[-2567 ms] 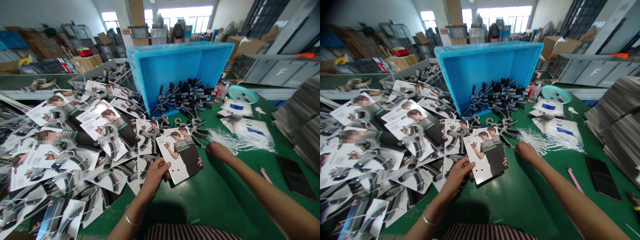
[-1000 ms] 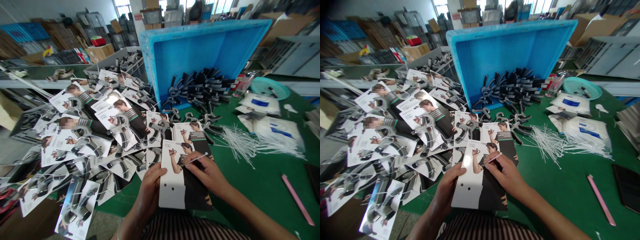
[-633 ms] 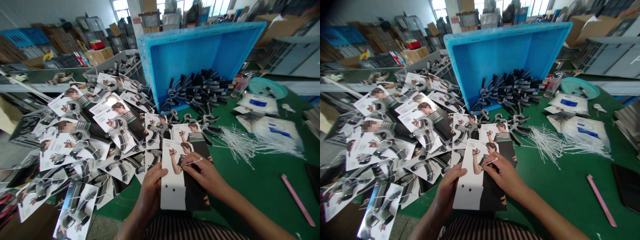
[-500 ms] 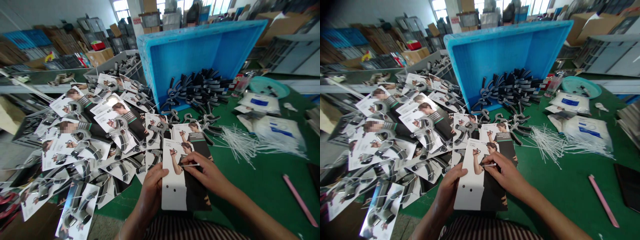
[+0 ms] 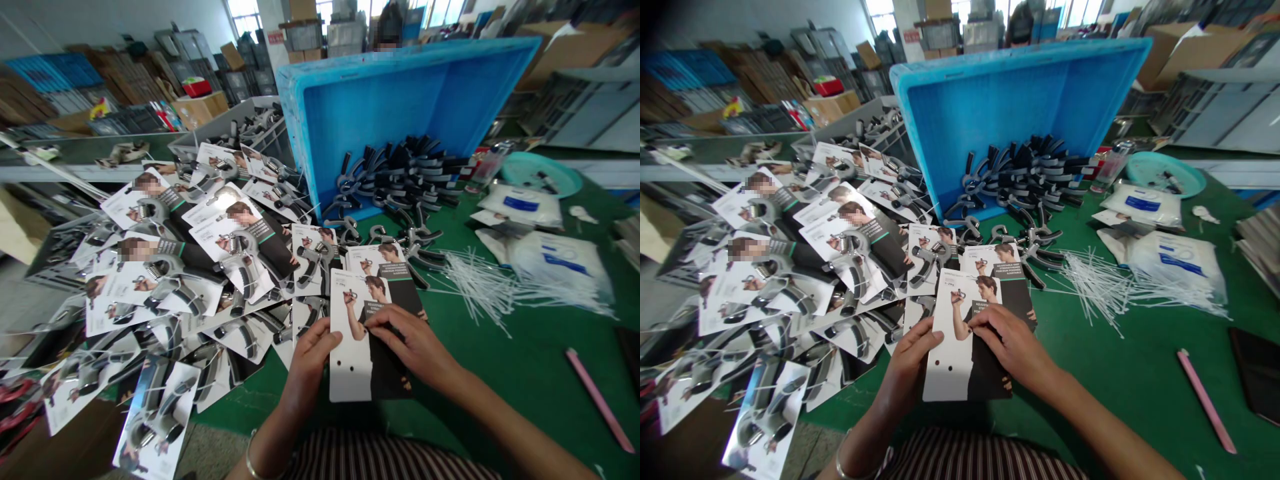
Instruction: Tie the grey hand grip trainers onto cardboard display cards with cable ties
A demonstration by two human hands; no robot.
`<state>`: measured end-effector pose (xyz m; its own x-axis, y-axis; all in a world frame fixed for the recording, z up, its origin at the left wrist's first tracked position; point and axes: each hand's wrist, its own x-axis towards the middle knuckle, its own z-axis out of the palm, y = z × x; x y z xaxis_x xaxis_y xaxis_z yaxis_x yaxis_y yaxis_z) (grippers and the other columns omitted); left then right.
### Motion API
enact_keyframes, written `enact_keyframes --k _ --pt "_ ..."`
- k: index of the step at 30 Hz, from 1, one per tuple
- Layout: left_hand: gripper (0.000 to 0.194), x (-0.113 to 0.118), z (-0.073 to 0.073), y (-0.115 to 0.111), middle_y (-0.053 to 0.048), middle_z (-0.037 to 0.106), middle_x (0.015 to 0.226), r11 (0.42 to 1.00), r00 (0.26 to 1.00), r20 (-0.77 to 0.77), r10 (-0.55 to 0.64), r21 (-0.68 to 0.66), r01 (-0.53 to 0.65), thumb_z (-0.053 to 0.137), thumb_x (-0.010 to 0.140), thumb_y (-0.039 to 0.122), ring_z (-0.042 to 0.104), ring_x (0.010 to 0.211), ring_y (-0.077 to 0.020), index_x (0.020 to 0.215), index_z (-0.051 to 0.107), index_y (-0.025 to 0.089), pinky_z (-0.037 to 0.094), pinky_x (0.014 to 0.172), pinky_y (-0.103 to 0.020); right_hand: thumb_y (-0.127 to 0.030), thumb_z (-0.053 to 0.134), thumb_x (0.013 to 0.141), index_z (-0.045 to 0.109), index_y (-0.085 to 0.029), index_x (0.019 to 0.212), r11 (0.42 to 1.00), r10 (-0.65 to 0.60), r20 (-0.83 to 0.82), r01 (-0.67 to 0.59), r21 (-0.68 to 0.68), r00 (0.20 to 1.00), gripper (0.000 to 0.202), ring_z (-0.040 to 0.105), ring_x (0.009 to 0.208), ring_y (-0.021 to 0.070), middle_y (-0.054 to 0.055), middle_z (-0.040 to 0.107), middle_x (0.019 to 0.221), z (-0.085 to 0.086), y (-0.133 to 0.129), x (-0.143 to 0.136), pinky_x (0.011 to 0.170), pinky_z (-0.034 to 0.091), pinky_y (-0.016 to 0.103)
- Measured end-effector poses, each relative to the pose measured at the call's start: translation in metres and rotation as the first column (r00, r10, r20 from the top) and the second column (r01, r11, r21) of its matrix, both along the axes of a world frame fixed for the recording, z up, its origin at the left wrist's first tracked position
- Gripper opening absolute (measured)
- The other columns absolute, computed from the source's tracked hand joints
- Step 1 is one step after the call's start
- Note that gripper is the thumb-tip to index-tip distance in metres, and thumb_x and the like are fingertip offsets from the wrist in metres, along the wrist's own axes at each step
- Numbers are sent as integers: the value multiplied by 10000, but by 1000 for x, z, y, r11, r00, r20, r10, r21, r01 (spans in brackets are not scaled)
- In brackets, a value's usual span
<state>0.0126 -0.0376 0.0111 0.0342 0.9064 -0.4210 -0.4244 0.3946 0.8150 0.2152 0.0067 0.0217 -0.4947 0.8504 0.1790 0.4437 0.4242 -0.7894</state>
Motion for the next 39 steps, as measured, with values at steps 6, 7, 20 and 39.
enact_keyframes --k 6,7,20,39 --pt "336 3 0 24 -27 704 869 993 980 -197 21 114 2 669 794 324 604 724 -160 1092 679 169 459 658 -230 -249 524 964 640 -226 962 984 -135 -29 137 116 990 118 624 910 189 39 666 951 12 19 7 840 476 314" --pt "334 5 1 30 -29 703 896 989 982 -190 14 148 15 666 794 320 608 748 -165 1092 679 170 466 687 -238 -256 527 962 642 -226 958 979 -149 -37 153 132 988 120 623 922 194 42 667 959 13 24 7 852 473 321" --pt "350 11 -4 51 -55 701 911 976 1000 -2 -22 219 22 578 875 426 622 758 -171 1082 654 154 467 690 -252 -288 535 938 614 -214 1023 957 -276 -207 250 -144 938 138 623 857 182 37 667 977 -18 36 -4 790 490 302" --pt "318 -10 -18 13 -97 716 1100 707 691 -690 -215 378 597 494 859 112 652 977 -264 1056 726 201 480 871 -342 -254 494 967 593 -264 1047 953 -217 -155 244 179 964 127 604 1018 236 60 637 1058 -42 31 -7 909 470 392"
